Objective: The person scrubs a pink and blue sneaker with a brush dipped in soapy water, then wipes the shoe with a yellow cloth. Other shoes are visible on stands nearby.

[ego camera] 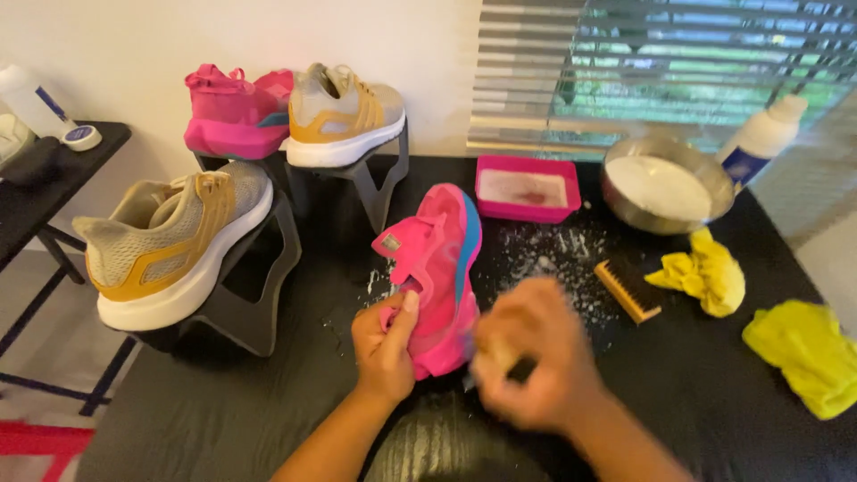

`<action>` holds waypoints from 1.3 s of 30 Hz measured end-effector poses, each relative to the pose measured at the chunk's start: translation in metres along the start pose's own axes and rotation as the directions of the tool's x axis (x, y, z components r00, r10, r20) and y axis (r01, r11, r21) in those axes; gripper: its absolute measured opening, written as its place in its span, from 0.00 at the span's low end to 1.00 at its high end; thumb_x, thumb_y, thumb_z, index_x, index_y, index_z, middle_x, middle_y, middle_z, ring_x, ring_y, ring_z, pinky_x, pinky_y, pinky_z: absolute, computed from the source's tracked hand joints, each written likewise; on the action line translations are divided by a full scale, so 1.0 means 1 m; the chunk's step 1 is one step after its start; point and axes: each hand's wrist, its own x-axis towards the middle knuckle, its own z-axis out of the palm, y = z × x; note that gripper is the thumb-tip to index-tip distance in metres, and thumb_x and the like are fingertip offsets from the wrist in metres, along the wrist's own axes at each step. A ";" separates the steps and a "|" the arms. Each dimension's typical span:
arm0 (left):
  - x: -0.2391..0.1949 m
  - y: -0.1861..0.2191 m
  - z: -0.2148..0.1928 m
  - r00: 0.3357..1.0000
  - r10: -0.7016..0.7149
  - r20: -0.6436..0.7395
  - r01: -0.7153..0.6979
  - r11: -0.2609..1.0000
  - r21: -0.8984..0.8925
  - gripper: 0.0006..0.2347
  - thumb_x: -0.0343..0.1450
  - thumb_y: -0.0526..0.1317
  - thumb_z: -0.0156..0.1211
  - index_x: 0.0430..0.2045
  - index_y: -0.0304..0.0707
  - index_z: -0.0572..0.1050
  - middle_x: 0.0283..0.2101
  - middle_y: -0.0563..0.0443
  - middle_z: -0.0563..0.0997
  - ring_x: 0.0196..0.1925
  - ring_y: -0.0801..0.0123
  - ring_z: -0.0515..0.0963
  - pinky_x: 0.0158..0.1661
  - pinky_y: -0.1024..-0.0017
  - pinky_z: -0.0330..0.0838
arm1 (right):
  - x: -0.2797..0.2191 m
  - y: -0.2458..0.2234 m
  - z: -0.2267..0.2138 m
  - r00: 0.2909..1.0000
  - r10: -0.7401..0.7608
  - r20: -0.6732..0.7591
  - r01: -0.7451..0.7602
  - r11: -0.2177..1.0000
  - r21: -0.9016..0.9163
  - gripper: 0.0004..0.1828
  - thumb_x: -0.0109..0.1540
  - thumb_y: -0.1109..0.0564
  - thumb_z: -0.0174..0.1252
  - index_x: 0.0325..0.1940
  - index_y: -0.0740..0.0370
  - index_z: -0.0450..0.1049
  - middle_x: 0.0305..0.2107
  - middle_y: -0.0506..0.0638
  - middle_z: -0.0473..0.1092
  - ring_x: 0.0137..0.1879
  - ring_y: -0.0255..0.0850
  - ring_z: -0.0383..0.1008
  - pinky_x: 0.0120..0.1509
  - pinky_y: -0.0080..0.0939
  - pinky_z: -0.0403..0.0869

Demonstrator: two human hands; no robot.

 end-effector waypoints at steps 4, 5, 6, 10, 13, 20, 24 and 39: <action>-0.002 0.001 0.000 0.999 0.038 0.035 -0.039 0.998 0.050 0.21 0.76 0.37 0.53 0.13 0.45 0.50 0.19 0.61 0.51 0.22 0.76 0.51 0.26 0.70 0.46 | -0.002 -0.013 0.010 0.986 -0.063 0.157 0.074 0.995 -0.063 0.13 0.53 0.48 0.66 0.40 0.49 0.76 0.37 0.44 0.71 0.44 0.49 0.70 0.49 0.49 0.69; -0.001 0.001 0.000 0.998 0.034 0.045 -0.037 0.997 0.065 0.21 0.76 0.38 0.52 0.13 0.46 0.50 0.19 0.62 0.51 0.22 0.77 0.51 0.26 0.70 0.46 | 0.002 -0.003 0.005 0.988 -0.009 0.153 0.031 0.989 -0.144 0.11 0.55 0.49 0.65 0.39 0.52 0.77 0.35 0.46 0.71 0.41 0.48 0.68 0.47 0.49 0.68; 0.000 0.002 0.000 0.998 0.031 0.056 -0.035 0.996 0.079 0.21 0.76 0.39 0.51 0.14 0.46 0.50 0.19 0.63 0.51 0.23 0.77 0.51 0.26 0.70 0.46 | 0.006 0.006 0.000 0.988 0.046 0.144 -0.013 0.975 -0.223 0.11 0.56 0.49 0.63 0.38 0.54 0.78 0.32 0.48 0.71 0.39 0.46 0.67 0.46 0.48 0.68; 0.002 0.006 0.005 0.999 0.028 0.027 -0.029 0.998 0.053 0.21 0.77 0.38 0.51 0.14 0.46 0.49 0.19 0.63 0.50 0.22 0.77 0.50 0.26 0.71 0.44 | 0.004 -0.016 0.003 0.992 0.076 0.097 -0.076 0.997 -0.002 0.13 0.52 0.53 0.61 0.40 0.53 0.79 0.33 0.47 0.71 0.41 0.46 0.68 0.51 0.47 0.68; -0.001 0.005 0.001 0.994 0.051 0.097 -0.062 0.991 0.121 0.21 0.76 0.37 0.52 0.12 0.44 0.50 0.17 0.60 0.52 0.22 0.75 0.52 0.26 0.69 0.48 | 0.003 -0.013 0.011 0.987 -0.076 0.145 0.081 0.996 -0.030 0.11 0.54 0.52 0.63 0.39 0.54 0.74 0.34 0.49 0.69 0.39 0.49 0.69 0.47 0.48 0.70; -0.002 0.005 0.003 0.996 0.051 0.067 -0.060 0.989 0.133 0.20 0.76 0.40 0.50 0.13 0.46 0.50 0.19 0.62 0.50 0.22 0.76 0.51 0.26 0.69 0.45 | 0.002 -0.017 0.007 0.991 -0.024 0.130 0.027 0.999 -0.024 0.11 0.54 0.52 0.63 0.39 0.53 0.76 0.34 0.49 0.70 0.41 0.49 0.69 0.48 0.49 0.69; -0.003 0.005 -0.001 0.996 0.037 0.082 -0.045 0.993 0.105 0.20 0.76 0.40 0.51 0.13 0.46 0.51 0.19 0.64 0.50 0.22 0.78 0.51 0.26 0.72 0.45 | 0.001 0.010 0.002 0.991 0.069 0.117 -0.046 0.981 -0.191 0.12 0.54 0.51 0.66 0.40 0.54 0.79 0.34 0.49 0.70 0.41 0.46 0.68 0.46 0.46 0.68; 0.001 0.012 -0.002 0.998 0.068 0.000 -0.068 0.997 0.038 0.21 0.76 0.38 0.49 0.14 0.47 0.47 0.20 0.64 0.47 0.23 0.78 0.47 0.26 0.70 0.39 | -0.002 -0.020 0.009 0.985 -0.083 0.152 0.072 0.994 0.078 0.13 0.52 0.52 0.65 0.40 0.52 0.76 0.37 0.49 0.69 0.42 0.51 0.68 0.49 0.49 0.71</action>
